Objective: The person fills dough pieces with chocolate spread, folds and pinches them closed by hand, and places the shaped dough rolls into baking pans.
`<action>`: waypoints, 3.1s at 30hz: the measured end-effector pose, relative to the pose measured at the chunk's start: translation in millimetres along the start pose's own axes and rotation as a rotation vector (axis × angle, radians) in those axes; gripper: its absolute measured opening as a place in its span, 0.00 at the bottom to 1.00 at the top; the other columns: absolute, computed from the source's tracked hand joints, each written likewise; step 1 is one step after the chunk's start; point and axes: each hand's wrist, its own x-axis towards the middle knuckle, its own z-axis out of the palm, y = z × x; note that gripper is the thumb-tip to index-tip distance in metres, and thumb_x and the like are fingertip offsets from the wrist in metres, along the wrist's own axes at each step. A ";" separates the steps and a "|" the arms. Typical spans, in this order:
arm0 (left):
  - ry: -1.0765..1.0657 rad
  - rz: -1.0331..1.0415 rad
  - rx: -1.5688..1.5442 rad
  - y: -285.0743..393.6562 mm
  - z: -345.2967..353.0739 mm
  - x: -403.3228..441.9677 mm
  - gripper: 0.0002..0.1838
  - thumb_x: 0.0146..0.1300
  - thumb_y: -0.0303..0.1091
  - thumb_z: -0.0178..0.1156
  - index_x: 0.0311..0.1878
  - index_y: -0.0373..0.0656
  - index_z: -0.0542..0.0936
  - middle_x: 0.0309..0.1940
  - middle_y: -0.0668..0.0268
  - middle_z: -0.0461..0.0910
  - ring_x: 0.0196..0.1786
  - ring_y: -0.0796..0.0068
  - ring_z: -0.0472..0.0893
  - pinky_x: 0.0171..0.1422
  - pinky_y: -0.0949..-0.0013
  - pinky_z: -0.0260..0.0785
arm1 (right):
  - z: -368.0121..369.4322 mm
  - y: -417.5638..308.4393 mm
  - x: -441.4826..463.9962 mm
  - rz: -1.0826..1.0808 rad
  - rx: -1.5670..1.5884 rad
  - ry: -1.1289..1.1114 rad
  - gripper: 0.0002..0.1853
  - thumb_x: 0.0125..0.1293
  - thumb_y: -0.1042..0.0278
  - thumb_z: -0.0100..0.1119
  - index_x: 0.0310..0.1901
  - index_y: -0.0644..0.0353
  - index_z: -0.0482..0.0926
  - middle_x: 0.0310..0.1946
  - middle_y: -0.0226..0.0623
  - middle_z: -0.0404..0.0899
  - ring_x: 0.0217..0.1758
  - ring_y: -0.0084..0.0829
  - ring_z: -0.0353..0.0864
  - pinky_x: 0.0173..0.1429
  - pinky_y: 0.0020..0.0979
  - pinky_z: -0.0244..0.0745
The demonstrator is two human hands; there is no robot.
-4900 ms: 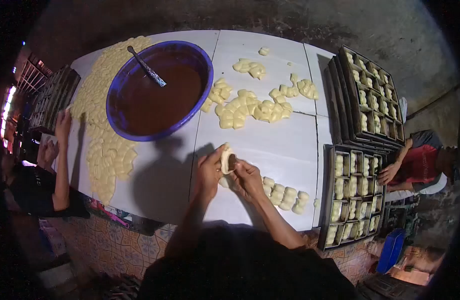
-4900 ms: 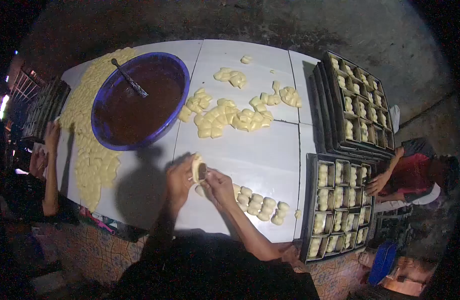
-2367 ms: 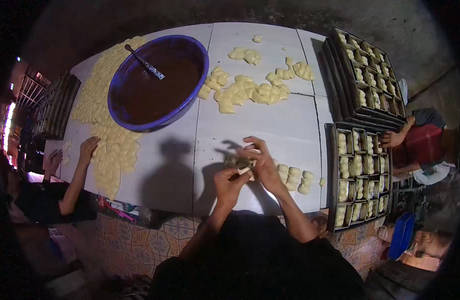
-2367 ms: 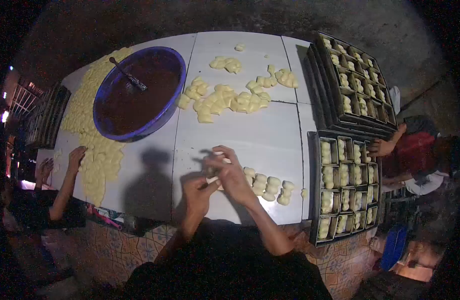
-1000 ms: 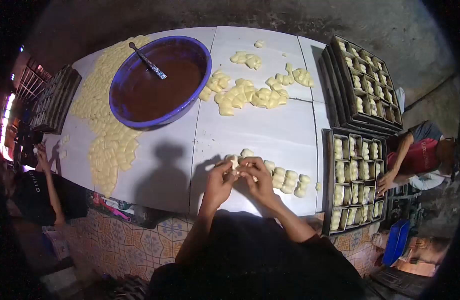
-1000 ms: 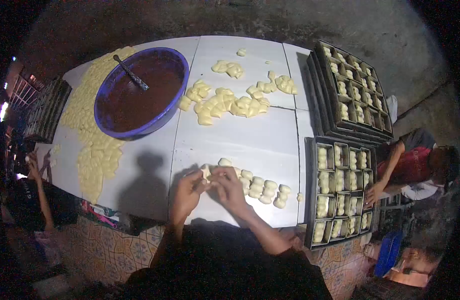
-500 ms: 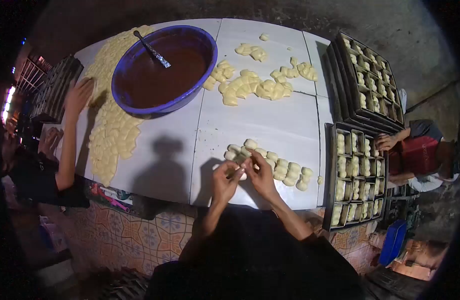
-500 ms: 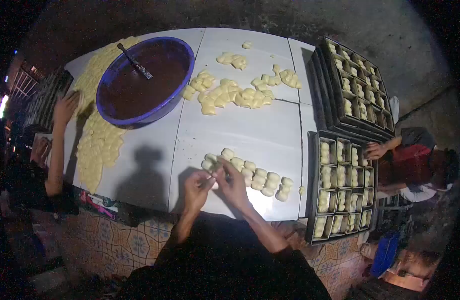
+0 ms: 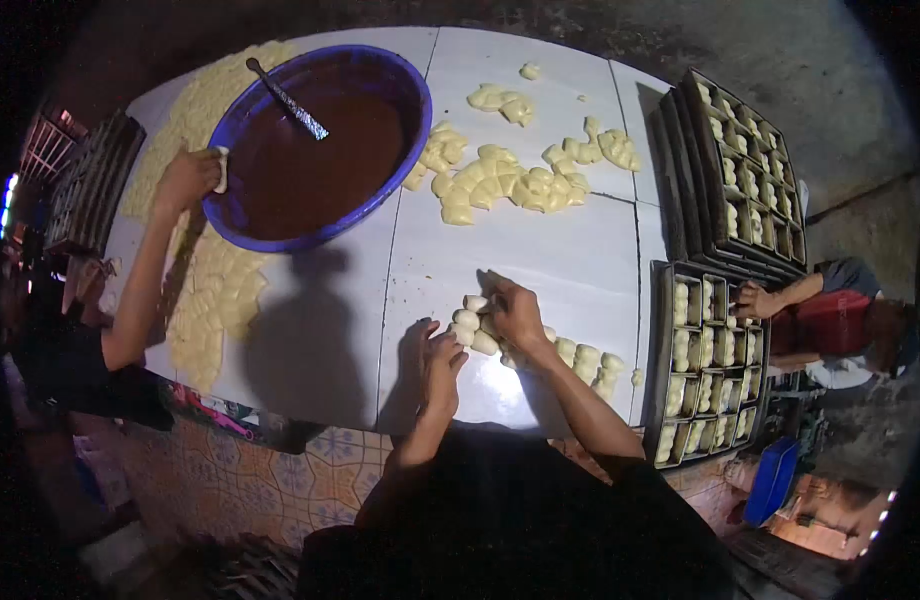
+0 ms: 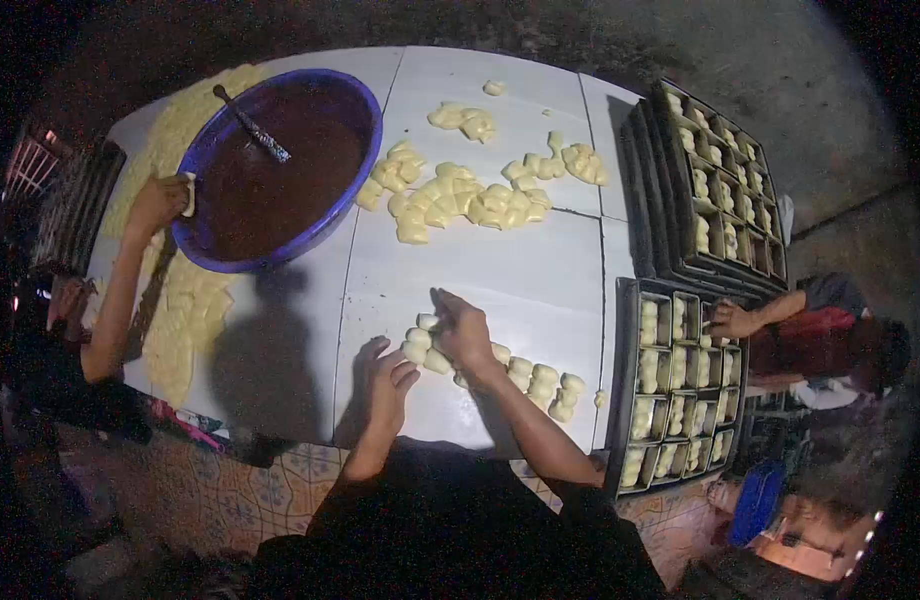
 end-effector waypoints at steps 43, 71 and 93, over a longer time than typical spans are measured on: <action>-0.804 -0.247 -0.807 51.0 26.2 -33.3 0.44 0.57 0.64 0.56 0.64 0.34 0.69 0.56 0.56 0.74 0.59 0.62 0.73 0.64 0.59 0.65 | -12.0 -82.2 -57.0 -0.179 0.634 -0.355 0.51 0.59 0.47 0.64 0.74 0.55 0.41 0.71 0.47 0.54 0.74 0.36 0.50 0.74 0.40 0.48; -0.208 0.119 0.224 77.3 52.3 -11.3 0.23 0.72 0.43 0.48 0.63 0.41 0.73 0.53 0.60 0.76 0.55 0.70 0.76 0.60 0.65 0.65 | 10.9 -45.7 -40.7 0.011 0.816 0.153 0.14 0.63 0.74 0.61 0.51 0.64 0.78 0.39 0.34 0.77 0.39 0.23 0.75 0.45 0.27 0.74; -0.708 0.316 0.586 -15.4 50.5 -71.9 0.27 0.55 0.15 0.63 0.58 0.39 0.68 0.32 0.67 0.76 0.41 0.76 0.80 0.45 0.71 0.75 | -49.3 5.9 -173.7 -0.064 0.215 0.141 0.25 0.70 0.62 0.55 0.64 0.62 0.67 0.48 0.41 0.77 0.41 0.27 0.77 0.42 0.27 0.73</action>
